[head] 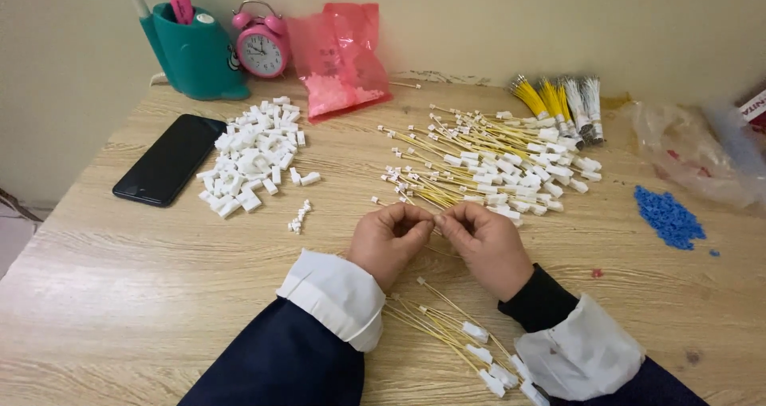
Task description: Assembling or sorting small wire connector components on a wooden desk
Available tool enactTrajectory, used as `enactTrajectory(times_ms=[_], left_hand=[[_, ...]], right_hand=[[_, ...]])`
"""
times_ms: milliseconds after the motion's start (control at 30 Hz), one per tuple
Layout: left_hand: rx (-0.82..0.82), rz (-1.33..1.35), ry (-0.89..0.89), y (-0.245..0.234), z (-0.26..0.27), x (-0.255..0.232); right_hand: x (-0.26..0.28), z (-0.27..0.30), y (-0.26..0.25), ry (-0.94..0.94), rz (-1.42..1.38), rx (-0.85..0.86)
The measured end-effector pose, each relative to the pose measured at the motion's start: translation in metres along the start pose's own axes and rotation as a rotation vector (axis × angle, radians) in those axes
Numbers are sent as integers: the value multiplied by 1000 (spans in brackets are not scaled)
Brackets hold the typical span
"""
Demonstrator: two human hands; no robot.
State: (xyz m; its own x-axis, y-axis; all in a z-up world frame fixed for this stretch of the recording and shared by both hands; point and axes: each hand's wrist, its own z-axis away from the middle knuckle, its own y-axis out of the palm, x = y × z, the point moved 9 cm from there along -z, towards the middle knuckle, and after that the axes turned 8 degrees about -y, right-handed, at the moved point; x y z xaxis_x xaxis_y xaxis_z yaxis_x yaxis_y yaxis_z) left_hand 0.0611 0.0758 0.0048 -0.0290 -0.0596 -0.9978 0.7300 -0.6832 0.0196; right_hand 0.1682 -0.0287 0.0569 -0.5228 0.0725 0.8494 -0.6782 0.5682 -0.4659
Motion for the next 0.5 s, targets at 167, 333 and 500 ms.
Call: enactTrajectory(times_ms=[167,333,500], left_hand=[[-42,-40,23,-3,5,-7],[-39,78,24,-3,4,-6],[-42,99,55,-2,2,-6]], right_hand=[[4,3,1,31,1,31],[4,2,3,34,-124,30],[-1,3,2,42,-145,23]])
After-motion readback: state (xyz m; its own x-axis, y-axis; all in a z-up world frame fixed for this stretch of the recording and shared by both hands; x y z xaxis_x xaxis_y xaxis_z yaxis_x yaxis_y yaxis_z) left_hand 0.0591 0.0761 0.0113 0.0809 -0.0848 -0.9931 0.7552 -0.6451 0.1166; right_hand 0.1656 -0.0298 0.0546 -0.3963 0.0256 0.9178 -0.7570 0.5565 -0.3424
